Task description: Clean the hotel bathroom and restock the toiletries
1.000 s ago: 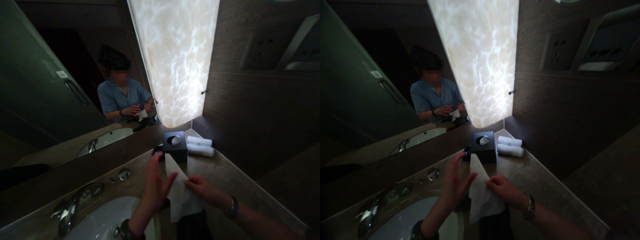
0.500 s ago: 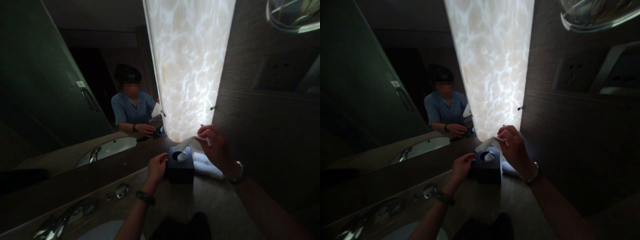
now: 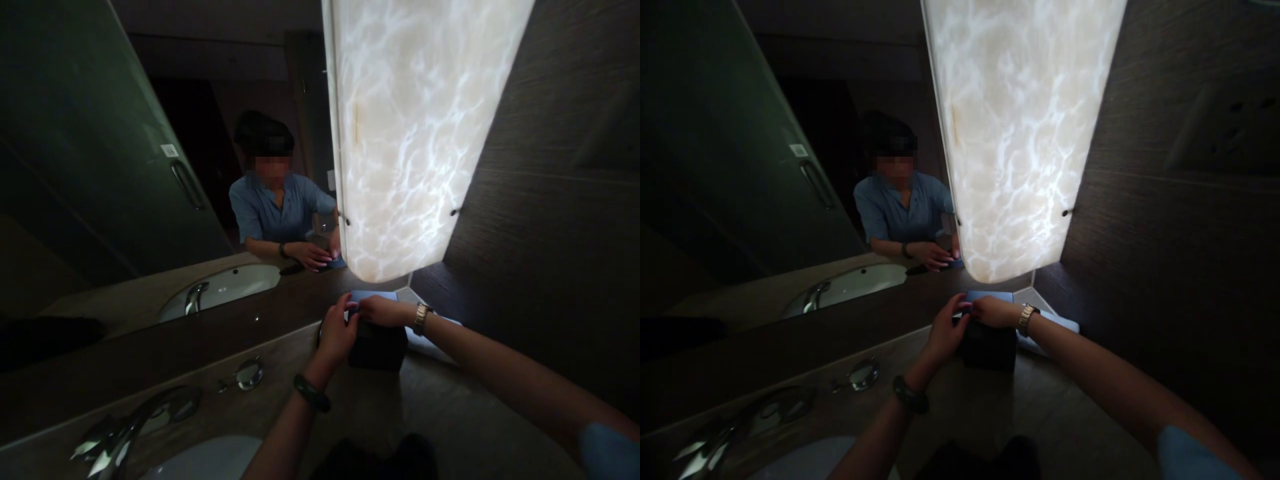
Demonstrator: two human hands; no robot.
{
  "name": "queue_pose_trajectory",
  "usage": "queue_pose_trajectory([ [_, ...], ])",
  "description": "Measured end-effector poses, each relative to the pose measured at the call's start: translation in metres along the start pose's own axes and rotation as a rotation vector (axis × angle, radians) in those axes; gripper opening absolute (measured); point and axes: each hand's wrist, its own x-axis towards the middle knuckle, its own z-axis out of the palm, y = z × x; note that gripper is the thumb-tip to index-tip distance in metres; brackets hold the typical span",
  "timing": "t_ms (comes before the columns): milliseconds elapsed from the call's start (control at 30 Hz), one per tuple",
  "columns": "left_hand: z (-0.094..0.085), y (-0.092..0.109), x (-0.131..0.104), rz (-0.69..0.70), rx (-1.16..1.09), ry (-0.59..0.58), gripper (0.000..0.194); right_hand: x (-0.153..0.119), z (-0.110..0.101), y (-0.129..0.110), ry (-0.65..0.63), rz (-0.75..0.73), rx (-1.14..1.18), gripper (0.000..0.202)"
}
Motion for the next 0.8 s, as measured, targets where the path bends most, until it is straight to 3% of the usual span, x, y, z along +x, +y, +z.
queue_pose_trajectory([
  [133,0.006,-0.016,-0.002,-0.093,-0.135,0.037,0.05,-0.004,-0.001,-0.001,0.018,0.083,-0.039,0.023],
  [233,0.009,-0.03,-0.014,-0.174,-0.208,0.087,0.052,-0.007,0.006,-0.007,-0.032,0.058,-0.093,0.025],
  [300,0.01,-0.039,-0.025,-0.229,-0.246,0.121,0.053,-0.011,0.003,-0.01,0.007,0.08,-0.094,0.023],
  [367,0.007,-0.044,-0.037,-0.26,-0.26,0.174,0.055,-0.028,-0.009,-0.008,0.243,0.109,-0.008,0.025],
  [433,0.001,-0.04,-0.047,-0.208,-0.176,0.245,0.054,-0.062,-0.025,-0.003,0.628,0.142,0.112,0.028],
  [500,-0.002,-0.024,-0.049,-0.051,-0.022,0.277,0.051,-0.112,-0.037,0.004,0.984,0.247,0.159,0.032],
  [567,0.001,-0.001,-0.042,0.118,0.104,0.161,0.053,-0.164,-0.037,0.01,1.142,0.466,0.115,0.035],
  [600,0.006,0.012,-0.036,0.182,0.156,0.041,0.058,-0.186,-0.032,0.012,1.119,0.574,0.11,0.036],
  [700,0.026,0.045,-0.012,0.281,0.393,-0.367,0.069,-0.228,0.0,0.019,0.852,0.773,0.239,0.034],
  [800,0.042,0.062,0.006,0.273,0.586,-0.494,0.072,-0.242,0.04,0.03,0.641,0.825,0.383,0.036],
])
